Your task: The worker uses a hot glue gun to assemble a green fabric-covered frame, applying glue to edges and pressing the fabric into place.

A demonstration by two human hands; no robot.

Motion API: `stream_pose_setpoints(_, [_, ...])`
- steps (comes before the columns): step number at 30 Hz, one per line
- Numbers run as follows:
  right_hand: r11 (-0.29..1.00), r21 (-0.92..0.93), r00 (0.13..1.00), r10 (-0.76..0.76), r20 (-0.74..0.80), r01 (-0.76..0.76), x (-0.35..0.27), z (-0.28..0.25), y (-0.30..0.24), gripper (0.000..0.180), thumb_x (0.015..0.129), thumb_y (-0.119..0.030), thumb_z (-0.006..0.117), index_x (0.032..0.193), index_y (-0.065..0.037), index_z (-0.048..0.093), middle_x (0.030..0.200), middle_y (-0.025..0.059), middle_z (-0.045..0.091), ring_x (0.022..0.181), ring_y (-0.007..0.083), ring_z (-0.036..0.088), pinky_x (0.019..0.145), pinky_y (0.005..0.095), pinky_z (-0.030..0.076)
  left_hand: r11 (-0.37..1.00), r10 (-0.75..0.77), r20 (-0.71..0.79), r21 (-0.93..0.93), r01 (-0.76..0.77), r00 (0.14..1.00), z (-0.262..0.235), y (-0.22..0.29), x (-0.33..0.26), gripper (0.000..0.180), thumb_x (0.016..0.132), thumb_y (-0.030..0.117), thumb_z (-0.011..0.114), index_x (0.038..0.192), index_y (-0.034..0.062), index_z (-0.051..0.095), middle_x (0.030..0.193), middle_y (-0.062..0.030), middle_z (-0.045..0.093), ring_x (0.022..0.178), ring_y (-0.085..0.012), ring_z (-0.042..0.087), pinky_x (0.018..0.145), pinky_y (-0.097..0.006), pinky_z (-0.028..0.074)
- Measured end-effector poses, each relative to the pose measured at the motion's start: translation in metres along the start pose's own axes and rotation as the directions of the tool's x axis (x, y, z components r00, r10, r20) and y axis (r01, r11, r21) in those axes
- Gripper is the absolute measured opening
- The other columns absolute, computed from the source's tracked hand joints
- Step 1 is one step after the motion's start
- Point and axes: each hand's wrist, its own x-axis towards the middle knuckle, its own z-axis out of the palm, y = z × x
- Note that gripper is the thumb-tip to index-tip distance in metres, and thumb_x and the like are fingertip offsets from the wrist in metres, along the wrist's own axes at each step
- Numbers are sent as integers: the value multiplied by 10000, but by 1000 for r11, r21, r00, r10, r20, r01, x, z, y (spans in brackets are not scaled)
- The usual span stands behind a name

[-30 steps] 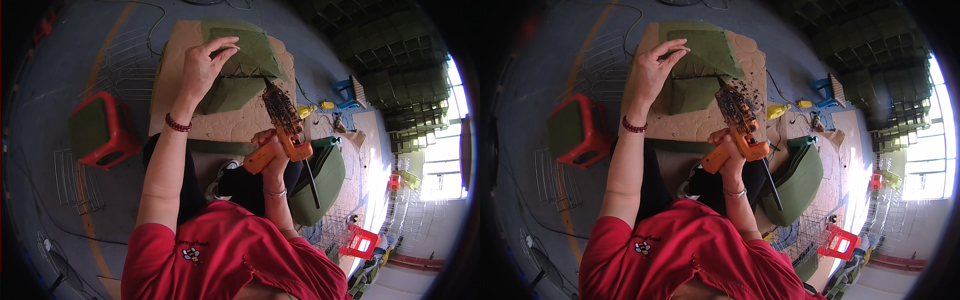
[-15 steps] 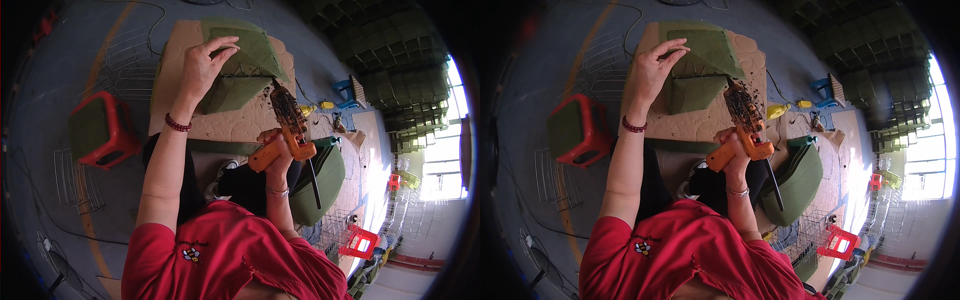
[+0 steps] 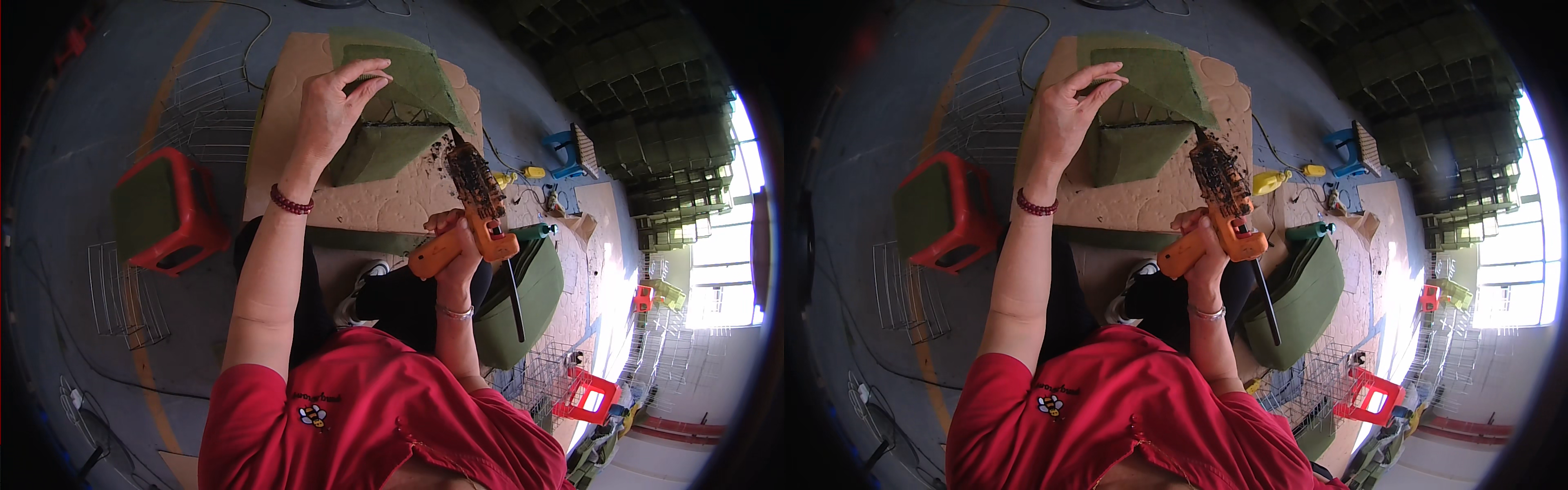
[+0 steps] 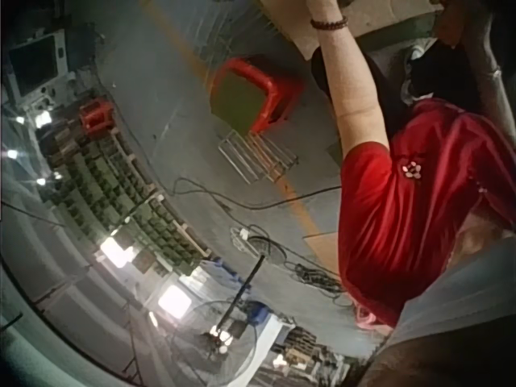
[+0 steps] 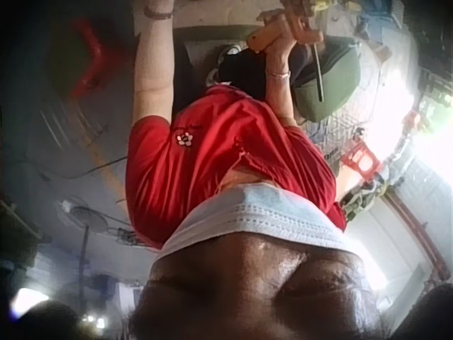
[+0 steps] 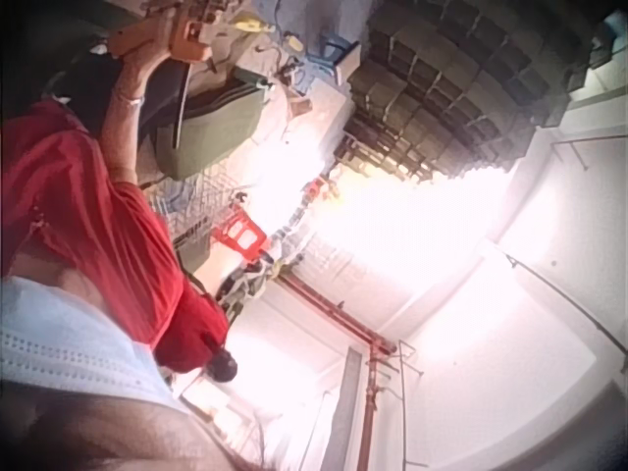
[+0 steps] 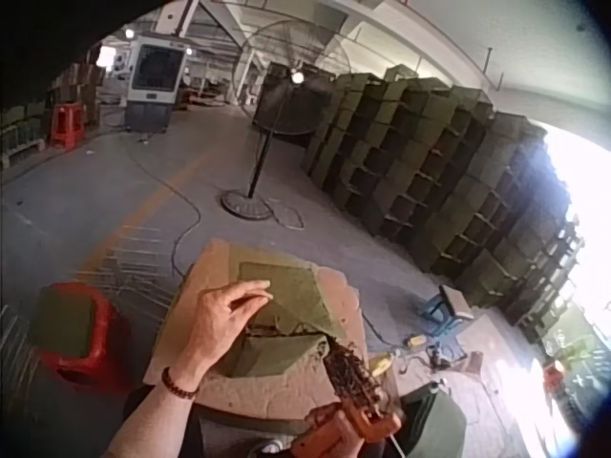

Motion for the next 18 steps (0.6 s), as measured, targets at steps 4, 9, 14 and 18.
stream_pose_setpoints(4, [999,-32,999,9,41,-8,-3,7,-5,176,901,-141,557,958,24,540,805,111,551,786,234,588,736,340,461,1000,-3,2,-19,3,1000,2,3,2,239,899,38,671,1136,13,684,1000,-80,726,954,-141,693,871,-249,553])
stream_pose_setpoints(9, [990,-134,994,58,92,-45,-5,11,-6,171,898,-165,553,960,-8,524,840,82,505,799,234,521,758,405,479,999,-13,3,-42,13,1000,2,5,4,234,904,42,667,1135,11,685,1005,-85,728,962,-142,692,869,-247,550])
stream_pose_setpoints(14, [993,-91,994,76,78,-69,-8,14,-7,187,888,-170,555,975,-8,520,843,91,506,808,242,525,766,409,476,999,-14,10,-32,14,1000,4,8,4,230,908,57,668,1132,11,686,998,-87,732,958,-140,693,853,-242,548])
stream_pose_setpoints(18, [988,-84,982,138,125,-128,-14,27,-8,211,880,-186,557,971,1,518,843,108,519,810,252,528,777,403,456,999,-19,8,-34,19,1000,6,11,6,232,910,66,669,1134,11,685,992,-89,734,956,-133,690,842,-235,547])
